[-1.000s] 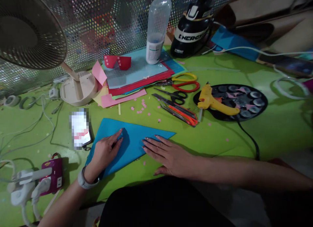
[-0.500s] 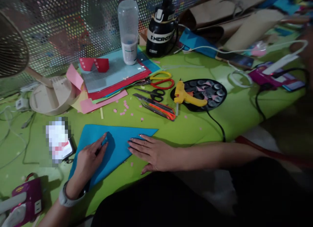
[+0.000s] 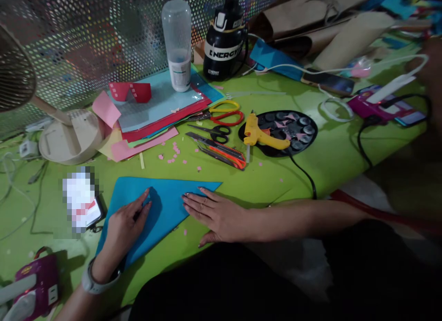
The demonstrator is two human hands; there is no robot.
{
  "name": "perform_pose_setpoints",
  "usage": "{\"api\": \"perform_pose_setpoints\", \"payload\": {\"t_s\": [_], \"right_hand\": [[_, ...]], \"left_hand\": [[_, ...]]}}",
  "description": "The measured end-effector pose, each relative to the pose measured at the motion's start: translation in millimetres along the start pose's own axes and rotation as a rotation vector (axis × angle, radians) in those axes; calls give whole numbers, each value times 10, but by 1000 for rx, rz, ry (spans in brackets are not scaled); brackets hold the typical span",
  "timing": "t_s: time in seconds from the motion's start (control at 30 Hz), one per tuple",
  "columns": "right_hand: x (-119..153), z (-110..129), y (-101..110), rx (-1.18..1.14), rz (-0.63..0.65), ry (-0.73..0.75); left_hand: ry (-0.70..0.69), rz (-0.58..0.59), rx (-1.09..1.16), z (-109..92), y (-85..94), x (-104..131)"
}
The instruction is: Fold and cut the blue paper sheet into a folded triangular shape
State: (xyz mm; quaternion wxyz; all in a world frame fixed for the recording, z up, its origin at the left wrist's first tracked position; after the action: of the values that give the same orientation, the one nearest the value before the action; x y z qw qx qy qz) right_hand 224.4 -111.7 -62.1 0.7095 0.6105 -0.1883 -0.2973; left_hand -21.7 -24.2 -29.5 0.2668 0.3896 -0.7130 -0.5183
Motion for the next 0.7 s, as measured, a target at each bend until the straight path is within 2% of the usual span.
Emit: {"api": "perform_pose_setpoints", "payload": {"t_s": [0.47, 0.7], "right_hand": [[48, 44, -63, -2, -52, -19], [46, 54, -54, 48, -73, -17]], "left_hand": [[-18, 7, 20, -29, -22, 45], [-85, 6, -41, -30, -66, 71]]}}
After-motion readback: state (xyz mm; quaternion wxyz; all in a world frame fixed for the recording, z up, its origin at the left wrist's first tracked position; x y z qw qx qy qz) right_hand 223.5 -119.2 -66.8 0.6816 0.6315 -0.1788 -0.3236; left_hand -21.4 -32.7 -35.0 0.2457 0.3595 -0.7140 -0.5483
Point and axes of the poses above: each hand's wrist, its own x-axis away from the middle knuckle, its own y-axis out of the back of the hand, z = x × y, the point moved 3 cm from there along -x, towards the middle knuckle, and after that the axes turned 5 degrees about z, right-handed, at the moved point
